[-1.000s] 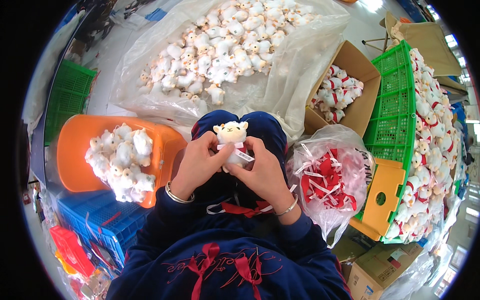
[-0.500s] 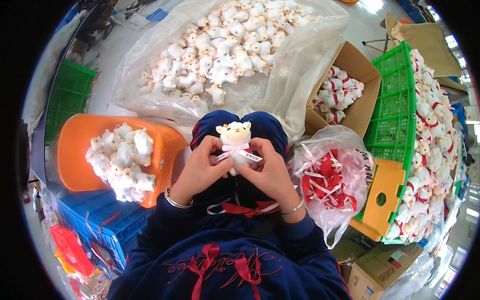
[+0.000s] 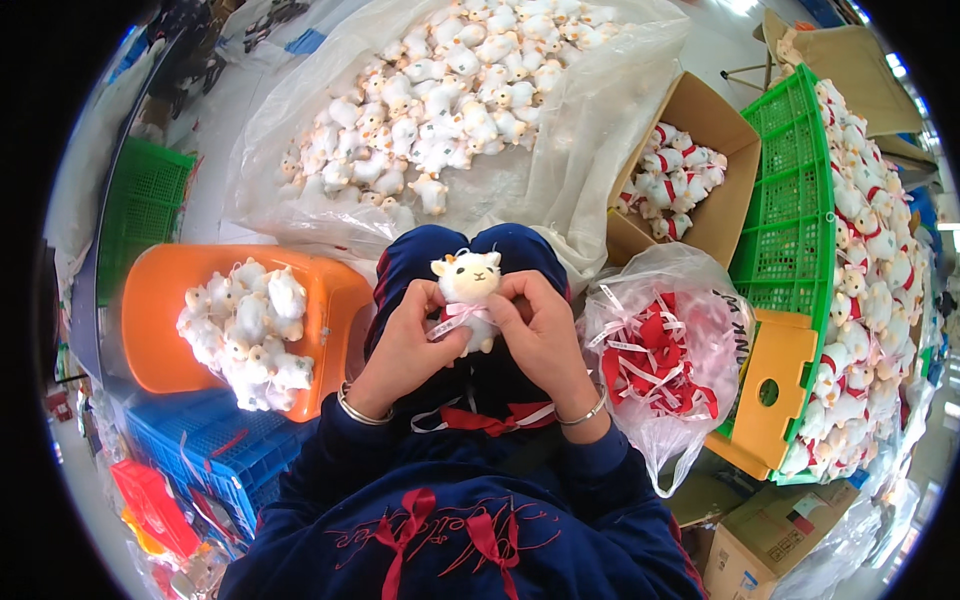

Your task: The person sits on the floor and ties red ribbons around the necks of small white plush toys. They pick up each toy, wrap the ribbon, and tie a knot, repeating the process for multiple items.

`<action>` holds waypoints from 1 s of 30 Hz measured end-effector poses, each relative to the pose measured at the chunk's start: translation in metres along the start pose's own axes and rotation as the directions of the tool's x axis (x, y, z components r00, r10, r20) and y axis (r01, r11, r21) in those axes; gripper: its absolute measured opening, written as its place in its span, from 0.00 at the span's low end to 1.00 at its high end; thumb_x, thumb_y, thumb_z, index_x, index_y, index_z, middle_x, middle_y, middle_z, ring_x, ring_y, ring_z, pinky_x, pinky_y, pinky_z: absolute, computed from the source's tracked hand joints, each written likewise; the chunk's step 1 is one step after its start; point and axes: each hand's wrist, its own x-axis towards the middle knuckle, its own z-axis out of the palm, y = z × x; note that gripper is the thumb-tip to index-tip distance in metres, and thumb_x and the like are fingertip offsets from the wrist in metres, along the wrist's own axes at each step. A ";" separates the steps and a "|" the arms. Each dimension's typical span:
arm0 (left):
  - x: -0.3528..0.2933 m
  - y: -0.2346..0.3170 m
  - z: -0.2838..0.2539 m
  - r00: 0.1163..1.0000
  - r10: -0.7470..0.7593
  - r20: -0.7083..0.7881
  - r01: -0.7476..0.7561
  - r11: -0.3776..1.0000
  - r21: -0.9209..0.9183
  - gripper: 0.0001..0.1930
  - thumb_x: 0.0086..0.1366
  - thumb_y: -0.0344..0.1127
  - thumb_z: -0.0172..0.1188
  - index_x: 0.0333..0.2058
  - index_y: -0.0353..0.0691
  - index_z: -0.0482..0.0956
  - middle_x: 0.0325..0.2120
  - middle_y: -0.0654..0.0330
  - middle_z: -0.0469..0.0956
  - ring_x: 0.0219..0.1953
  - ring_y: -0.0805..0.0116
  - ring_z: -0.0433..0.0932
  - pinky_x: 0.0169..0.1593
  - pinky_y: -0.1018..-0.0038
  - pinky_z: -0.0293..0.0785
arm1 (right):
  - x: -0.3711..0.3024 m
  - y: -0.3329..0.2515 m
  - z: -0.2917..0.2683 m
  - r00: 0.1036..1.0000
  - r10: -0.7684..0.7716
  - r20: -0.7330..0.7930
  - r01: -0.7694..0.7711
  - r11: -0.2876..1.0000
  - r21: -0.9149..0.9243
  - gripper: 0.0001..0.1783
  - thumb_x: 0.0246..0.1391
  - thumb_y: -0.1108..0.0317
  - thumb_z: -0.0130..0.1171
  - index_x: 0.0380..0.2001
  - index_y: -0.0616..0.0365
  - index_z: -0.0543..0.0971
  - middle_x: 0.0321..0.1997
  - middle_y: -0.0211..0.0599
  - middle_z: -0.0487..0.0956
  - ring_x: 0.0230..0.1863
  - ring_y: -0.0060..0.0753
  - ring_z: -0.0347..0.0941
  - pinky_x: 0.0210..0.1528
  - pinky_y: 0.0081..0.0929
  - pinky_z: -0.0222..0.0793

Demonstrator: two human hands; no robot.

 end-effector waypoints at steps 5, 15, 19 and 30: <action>-0.005 0.002 0.005 0.999 0.004 0.051 0.007 0.979 -0.204 0.21 0.62 0.26 0.68 0.49 0.38 0.67 0.48 0.59 0.77 0.34 0.82 0.80 0.35 0.83 0.75 | 0.000 -0.024 0.002 0.993 0.105 0.049 -0.107 0.993 0.039 0.35 0.58 0.66 0.71 0.62 0.69 0.66 0.55 0.46 0.81 0.48 0.24 0.81 0.46 0.23 0.79; 0.002 0.014 -0.015 0.982 0.146 -0.116 -0.171 0.956 -0.238 0.14 0.69 0.20 0.55 0.52 0.37 0.71 0.64 0.54 0.70 0.38 0.76 0.80 0.37 0.83 0.73 | 0.020 -0.052 -0.198 0.688 -0.208 -0.695 -0.006 0.957 -0.291 0.38 0.62 0.63 0.68 0.68 0.66 0.61 0.63 0.46 0.74 0.44 0.33 0.83 0.40 0.24 0.78; 0.002 0.005 -0.032 0.975 0.127 -0.183 -0.169 0.956 -0.238 0.10 0.72 0.22 0.57 0.50 0.33 0.73 0.56 0.55 0.75 0.39 0.78 0.78 0.45 0.78 0.78 | -0.011 -0.066 -0.189 0.765 -0.178 -0.619 -0.011 0.957 -0.289 0.18 0.67 0.67 0.62 0.55 0.65 0.76 0.52 0.37 0.81 0.42 0.23 0.82 0.43 0.21 0.75; -0.045 -0.028 -0.125 0.901 0.071 -0.428 -0.012 0.990 0.138 0.07 0.75 0.30 0.57 0.45 0.37 0.83 0.38 0.65 0.84 0.35 0.82 0.80 0.35 0.85 0.73 | -0.081 -0.004 -0.115 0.970 0.208 -0.126 -0.236 0.930 -0.281 0.07 0.63 0.76 0.62 0.44 0.65 0.81 0.38 0.30 0.83 0.40 0.18 0.79 0.44 0.19 0.74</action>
